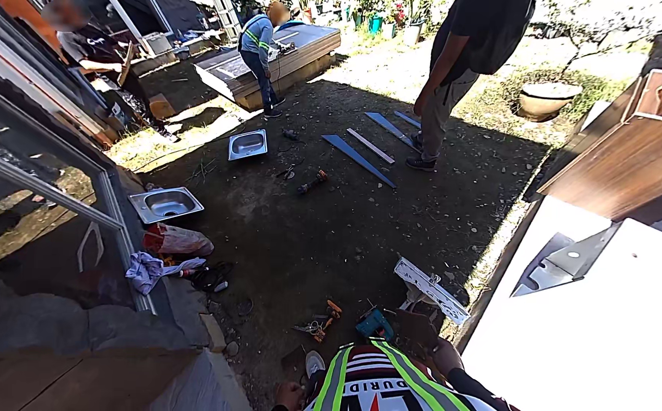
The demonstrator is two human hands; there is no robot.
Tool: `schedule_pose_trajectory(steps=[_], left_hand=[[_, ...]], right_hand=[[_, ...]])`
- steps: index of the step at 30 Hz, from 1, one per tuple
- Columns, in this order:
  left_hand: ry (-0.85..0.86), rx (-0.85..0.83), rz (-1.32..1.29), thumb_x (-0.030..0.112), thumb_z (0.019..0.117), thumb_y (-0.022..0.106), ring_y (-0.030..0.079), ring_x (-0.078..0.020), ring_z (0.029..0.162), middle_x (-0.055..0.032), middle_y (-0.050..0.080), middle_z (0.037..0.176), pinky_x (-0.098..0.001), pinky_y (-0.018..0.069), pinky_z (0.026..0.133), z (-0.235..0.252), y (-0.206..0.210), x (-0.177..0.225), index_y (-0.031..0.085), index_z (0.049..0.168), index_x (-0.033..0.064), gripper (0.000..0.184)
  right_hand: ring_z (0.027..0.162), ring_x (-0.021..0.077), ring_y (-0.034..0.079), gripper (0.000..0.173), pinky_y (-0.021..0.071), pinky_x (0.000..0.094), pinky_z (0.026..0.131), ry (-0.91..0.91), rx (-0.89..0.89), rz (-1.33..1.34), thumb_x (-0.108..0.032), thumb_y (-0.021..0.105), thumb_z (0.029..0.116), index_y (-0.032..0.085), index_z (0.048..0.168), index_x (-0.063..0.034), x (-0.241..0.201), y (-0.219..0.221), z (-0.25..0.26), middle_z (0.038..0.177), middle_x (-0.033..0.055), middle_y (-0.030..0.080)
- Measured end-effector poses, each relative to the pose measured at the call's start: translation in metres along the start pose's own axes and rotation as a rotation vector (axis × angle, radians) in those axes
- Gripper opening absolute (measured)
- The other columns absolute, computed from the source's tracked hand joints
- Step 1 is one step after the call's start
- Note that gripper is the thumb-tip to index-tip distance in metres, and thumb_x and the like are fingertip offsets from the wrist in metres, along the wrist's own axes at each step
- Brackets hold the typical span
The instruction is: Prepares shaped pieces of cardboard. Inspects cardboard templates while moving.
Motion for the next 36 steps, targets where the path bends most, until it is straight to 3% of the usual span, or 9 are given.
schedule_pose_trajectory(steps=[6,20,36], left_hand=[[-0.010,-0.001,-0.012,0.027,0.1029,0.064,0.072,-0.0299,0.103,-0.0198,0.073,0.113,-0.0493,0.0541,0.098,0.000,0.008,0.002,0.071,0.118,0.0000,0.032],[-0.006,0.010,-0.019,0.023,0.1030,0.063,0.071,-0.0297,0.103,-0.0202,0.073,0.111,-0.0486,0.0530,0.098,-0.013,0.023,0.022,0.071,0.117,-0.0022,0.030],[0.000,0.010,-0.010,0.024,0.1028,0.064,0.071,-0.0289,0.101,-0.0201,0.073,0.110,-0.0474,0.0536,0.097,-0.013,0.028,0.022,0.071,0.117,-0.0017,0.030]], right_hand=[[0.130,0.0349,0.061,0.045,0.0439,0.0552,0.113,-0.001,-0.008,-0.027,-0.027,0.073,0.0954,0.064,0.134,-0.0065,0.011,-0.004,0.006,0.132,0.0203,0.067],[0.121,0.0346,0.065,0.034,0.0473,0.0567,0.108,-0.013,0.023,0.005,-0.025,0.075,0.0939,0.071,0.123,-0.0083,0.027,-0.022,0.006,0.122,0.0181,0.072],[0.126,0.0334,0.063,0.041,0.0453,0.0551,0.111,-0.006,0.013,-0.035,-0.027,0.074,0.0944,0.068,0.130,-0.0084,0.035,-0.021,0.009,0.128,0.0180,0.069]])
Point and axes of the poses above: each hand's wrist, its own z-axis towards the middle knuckle, its own y-axis out of the palm, x = y × z, the point moved 5 cm from there along z, towards the middle knuckle
